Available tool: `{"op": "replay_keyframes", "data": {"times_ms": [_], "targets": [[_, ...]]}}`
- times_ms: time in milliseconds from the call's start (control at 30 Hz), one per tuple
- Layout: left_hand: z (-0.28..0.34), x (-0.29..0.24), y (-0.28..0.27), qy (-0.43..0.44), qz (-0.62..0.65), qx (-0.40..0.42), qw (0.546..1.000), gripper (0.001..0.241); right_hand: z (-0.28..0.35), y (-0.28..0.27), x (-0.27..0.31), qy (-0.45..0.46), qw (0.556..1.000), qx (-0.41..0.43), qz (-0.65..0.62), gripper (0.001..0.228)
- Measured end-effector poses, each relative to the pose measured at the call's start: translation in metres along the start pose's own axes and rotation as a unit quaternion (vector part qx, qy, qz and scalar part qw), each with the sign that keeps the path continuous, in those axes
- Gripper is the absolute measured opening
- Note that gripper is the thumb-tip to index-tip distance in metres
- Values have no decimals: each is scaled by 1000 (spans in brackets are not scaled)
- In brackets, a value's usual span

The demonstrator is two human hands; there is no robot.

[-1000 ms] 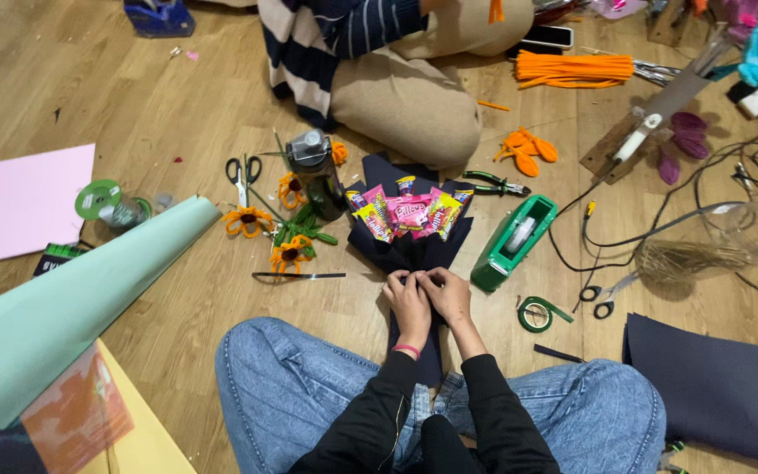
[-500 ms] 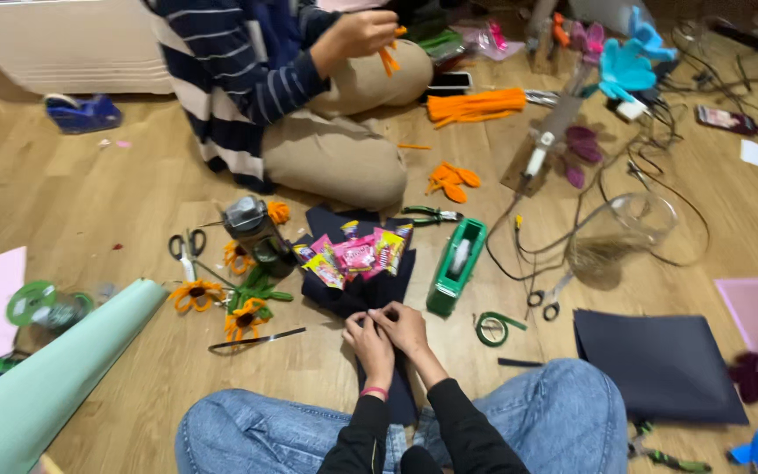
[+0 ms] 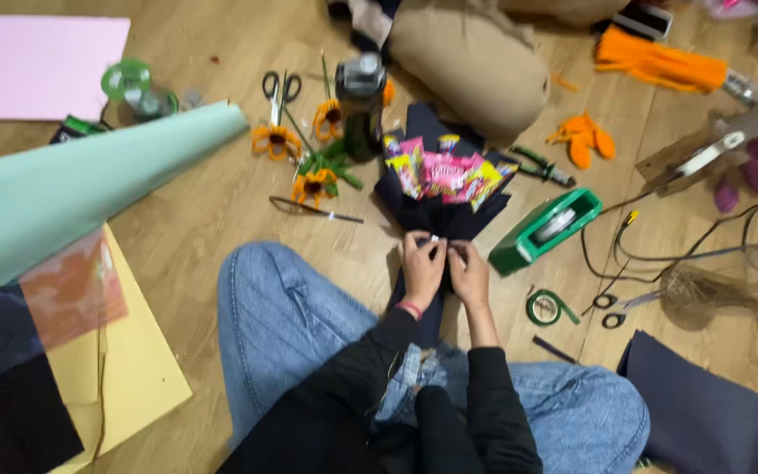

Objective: The person assembles a bouquet of snacks by wrapping dark blue paper around a cluster of snacks and taping the paper at the base.

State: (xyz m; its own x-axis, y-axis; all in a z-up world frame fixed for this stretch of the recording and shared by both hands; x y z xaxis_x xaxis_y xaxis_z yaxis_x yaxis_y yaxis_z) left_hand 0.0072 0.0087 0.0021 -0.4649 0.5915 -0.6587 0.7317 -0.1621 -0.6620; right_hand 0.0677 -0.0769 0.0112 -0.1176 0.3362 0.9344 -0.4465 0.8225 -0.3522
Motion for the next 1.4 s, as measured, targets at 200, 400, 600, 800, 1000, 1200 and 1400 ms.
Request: {"op": "replay_keyframes", "data": {"times_ms": [200,400,600,800,1000,1200,1400], "targets": [[0,1,0,6,-4,-12,1000,7,0,8,-1,8,998,-22,55,25],[3,-2,-1,-2,2,-30,1000,5,3,12,-2,33,995,-59,70,28],[-1,-8,-9,-20,1,-18,1000,6,5,17,9,27,995,-66,75,21],[-15,-5,-16,-83,28,13,996,9,10,20,11,16,994,-80,67,23],[-16,-1,-14,-102,8,45,994,11,16,22,12,9,994,-84,75,23],[-17,1,-9,-128,-75,82,986,12,13,34,-10,-17,990,-90,105,20],[-13,10,6,-91,-7,-11,996,10,11,41,-23,-16,989,-90,116,20]]}}
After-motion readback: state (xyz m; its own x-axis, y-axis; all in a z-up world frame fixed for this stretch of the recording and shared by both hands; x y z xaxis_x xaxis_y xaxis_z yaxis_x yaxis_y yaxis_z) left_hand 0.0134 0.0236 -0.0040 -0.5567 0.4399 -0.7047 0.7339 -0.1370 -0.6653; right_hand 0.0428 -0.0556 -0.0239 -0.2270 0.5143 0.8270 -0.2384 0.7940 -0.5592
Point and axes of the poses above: each hand's wrist, its own z-axis away from the middle knuckle, its own y-axis out of the palm, x = y × z, the point moved 1 cm from there along -z, towards the middle knuckle, and after that the axes turned 15 degrees about -z, right-handed, at the moved point
